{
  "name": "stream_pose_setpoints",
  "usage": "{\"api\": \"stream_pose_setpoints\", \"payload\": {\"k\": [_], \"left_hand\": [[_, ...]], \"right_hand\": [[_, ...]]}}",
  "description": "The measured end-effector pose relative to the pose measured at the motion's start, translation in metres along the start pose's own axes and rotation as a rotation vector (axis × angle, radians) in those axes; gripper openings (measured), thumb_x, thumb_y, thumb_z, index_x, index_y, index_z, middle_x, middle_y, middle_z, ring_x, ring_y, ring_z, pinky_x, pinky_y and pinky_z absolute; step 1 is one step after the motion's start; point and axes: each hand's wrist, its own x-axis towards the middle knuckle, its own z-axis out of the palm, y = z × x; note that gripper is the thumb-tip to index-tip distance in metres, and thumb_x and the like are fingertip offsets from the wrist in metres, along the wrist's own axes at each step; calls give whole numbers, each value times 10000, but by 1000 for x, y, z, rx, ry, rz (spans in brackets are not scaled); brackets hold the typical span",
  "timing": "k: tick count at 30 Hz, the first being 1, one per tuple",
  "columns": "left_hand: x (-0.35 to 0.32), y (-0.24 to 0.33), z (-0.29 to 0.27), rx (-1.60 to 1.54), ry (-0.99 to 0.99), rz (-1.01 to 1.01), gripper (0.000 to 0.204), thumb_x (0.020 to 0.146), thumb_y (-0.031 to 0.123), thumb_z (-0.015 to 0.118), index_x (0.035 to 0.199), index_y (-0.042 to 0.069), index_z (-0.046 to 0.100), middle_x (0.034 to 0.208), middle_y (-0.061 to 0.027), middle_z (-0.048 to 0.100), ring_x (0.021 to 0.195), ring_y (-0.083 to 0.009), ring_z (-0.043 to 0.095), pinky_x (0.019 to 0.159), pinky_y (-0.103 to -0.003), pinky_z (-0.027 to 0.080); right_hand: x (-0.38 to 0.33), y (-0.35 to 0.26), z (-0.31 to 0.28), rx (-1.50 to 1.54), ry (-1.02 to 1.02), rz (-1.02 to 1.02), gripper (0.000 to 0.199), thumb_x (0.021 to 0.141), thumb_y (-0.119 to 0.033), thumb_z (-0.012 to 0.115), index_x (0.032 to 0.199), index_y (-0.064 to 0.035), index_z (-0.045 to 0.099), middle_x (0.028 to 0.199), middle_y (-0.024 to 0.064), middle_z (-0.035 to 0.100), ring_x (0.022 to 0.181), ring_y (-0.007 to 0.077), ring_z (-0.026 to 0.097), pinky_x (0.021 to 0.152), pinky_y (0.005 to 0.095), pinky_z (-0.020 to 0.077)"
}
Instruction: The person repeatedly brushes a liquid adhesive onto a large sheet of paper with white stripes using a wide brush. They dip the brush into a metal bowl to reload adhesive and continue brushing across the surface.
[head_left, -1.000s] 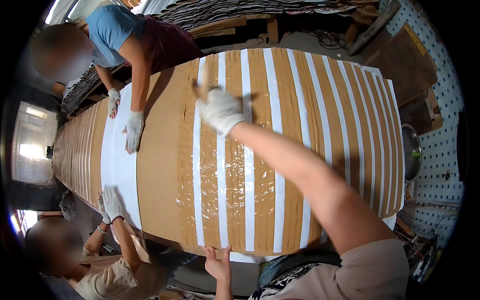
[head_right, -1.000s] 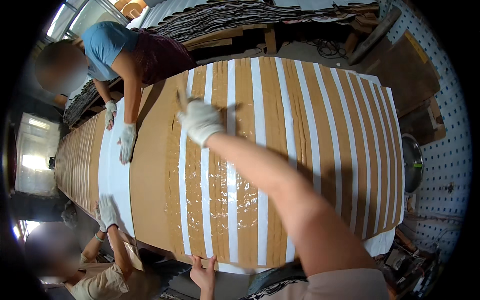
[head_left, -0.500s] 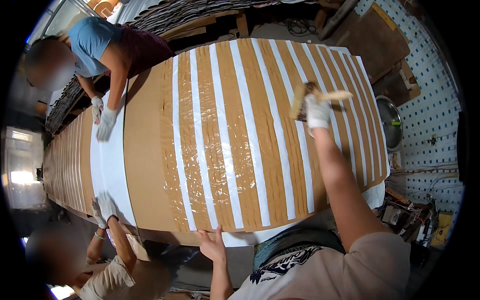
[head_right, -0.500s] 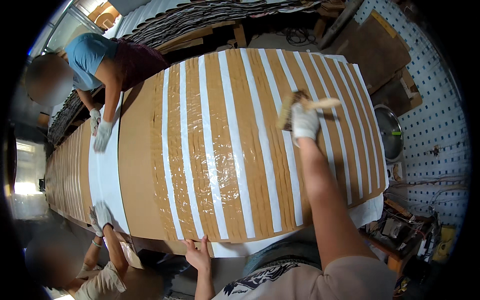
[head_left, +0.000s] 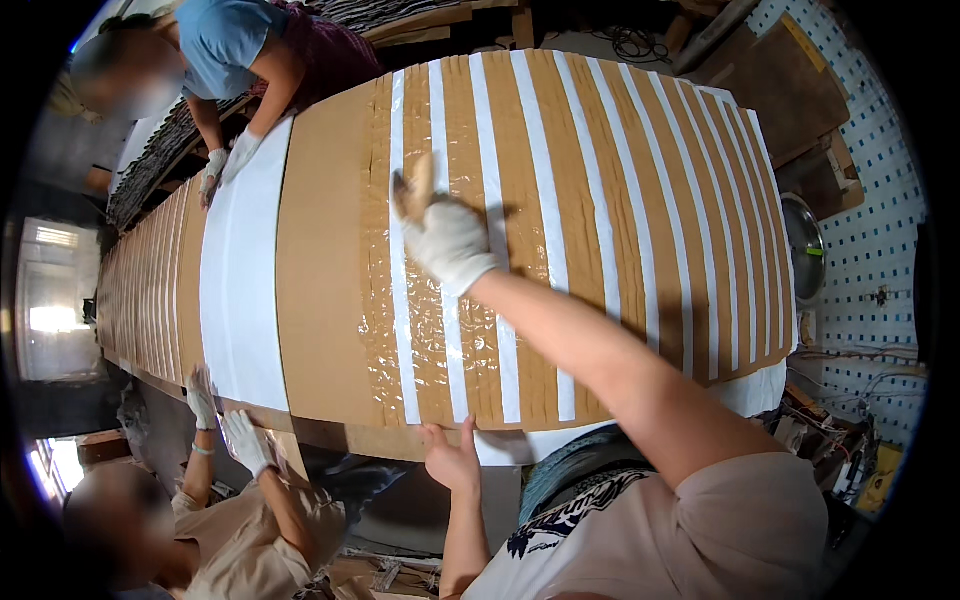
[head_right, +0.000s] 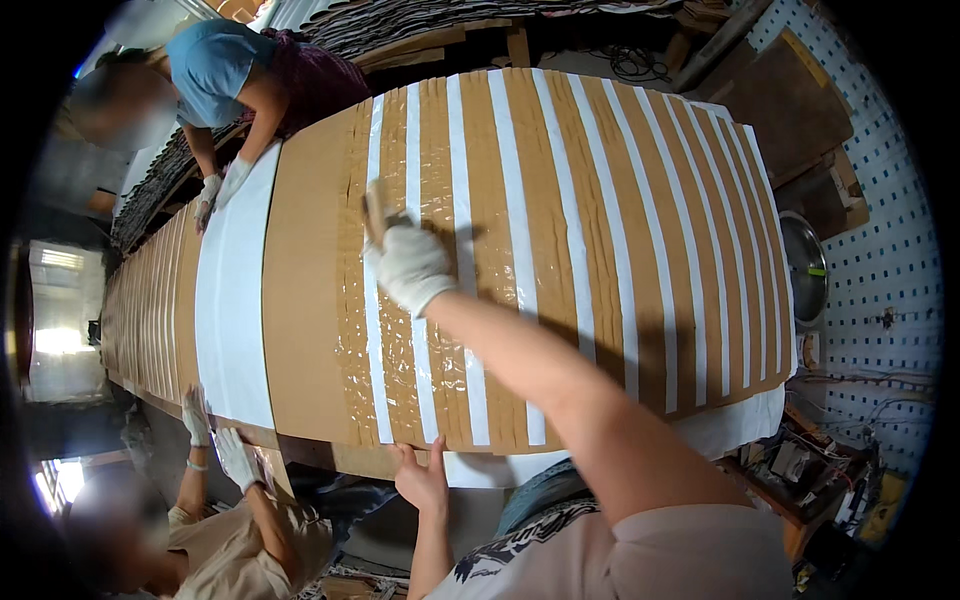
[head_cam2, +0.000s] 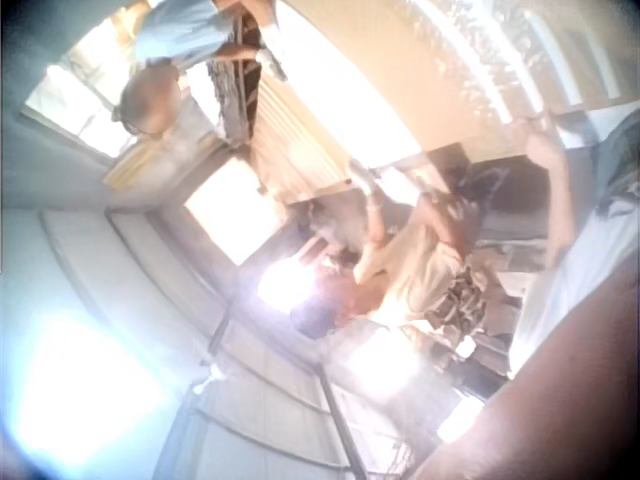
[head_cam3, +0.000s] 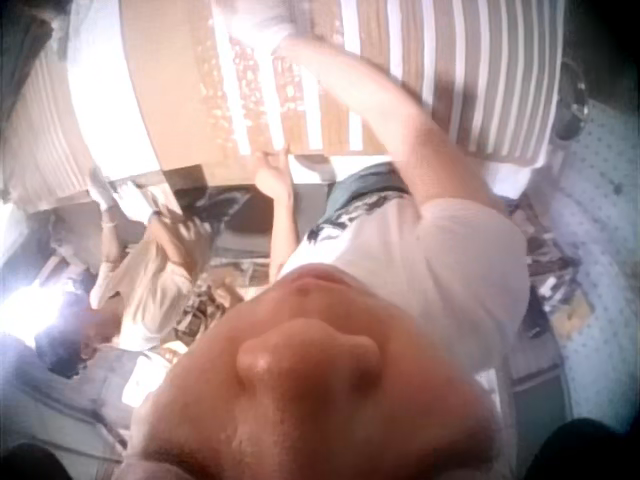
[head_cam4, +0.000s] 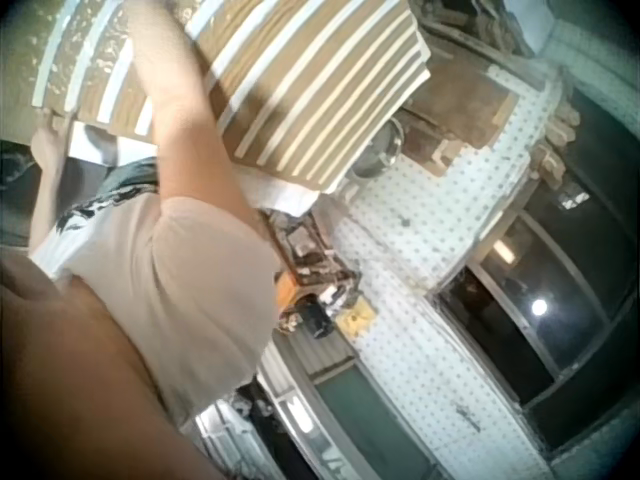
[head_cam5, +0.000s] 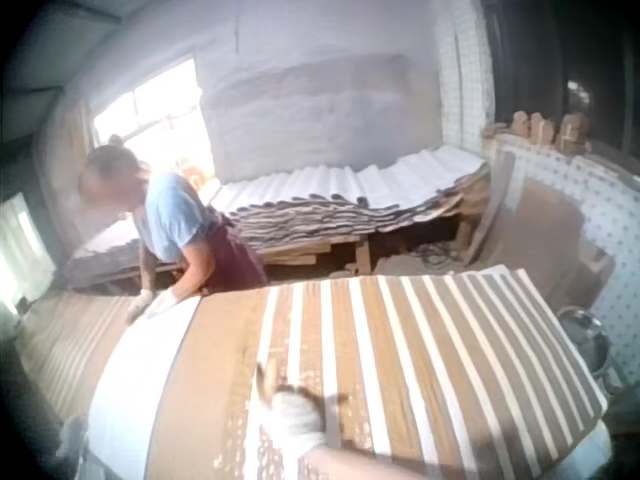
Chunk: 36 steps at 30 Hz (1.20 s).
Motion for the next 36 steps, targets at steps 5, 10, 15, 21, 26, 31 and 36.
{"api": "stream_pose_setpoints", "payload": {"k": [5,10,15,21,26,31,36], "left_hand": [[-2,-7,2,58,-33,19,742,870,540,658,1299,-49,514,1369,-309,494,887,-437,670,705,-463,551],[-3,0,-4,82,-2,21,730,868,590,628,1196,-61,590,1302,-339,525,905,-452,666,732,-467,554],[-2,4,-3,34,16,28,728,868,588,629,1148,-84,618,1255,-372,538,944,-457,660,763,-468,552],[-2,-8,8,12,-16,59,809,896,559,600,1271,-151,503,1335,-391,473,982,-459,654,805,-460,546],[-6,-10,7,5,-3,27,847,892,547,584,1308,-178,448,1397,-408,397,1108,-466,604,896,-456,518],[-5,5,-5,-37,-118,-20,862,860,545,616,1330,-155,436,1413,-411,371,1158,-469,572,924,-452,505],[-9,-8,5,-114,-83,36,882,852,537,638,1351,-152,409,1431,-415,338,1174,-485,552,940,-451,495]], "right_hand": [[-27,34,0,-64,127,-107,457,875,-474,604,924,-21,644,832,191,687,759,342,682,695,470,538],[-82,134,-100,192,310,380,354,869,-382,631,952,-42,684,925,192,704,854,346,691,755,445,538],[-147,279,-150,194,690,428,323,927,-208,644,1137,36,612,992,104,697,852,170,652,769,340,532],[-144,183,-142,7,595,409,357,930,-349,581,887,0,645,756,123,688,648,232,658,609,388,507],[-126,30,-16,-31,-66,148,530,889,-527,572,699,-42,667,653,167,656,601,317,667,552,448,520],[-148,28,22,-23,-77,61,562,890,-547,530,920,-5,675,756,202,681,705,345,689,653,469,534],[-191,125,-58,218,170,367,399,886,-423,636,866,-29,692,747,147,688,676,269,678,640,403,528]]}}
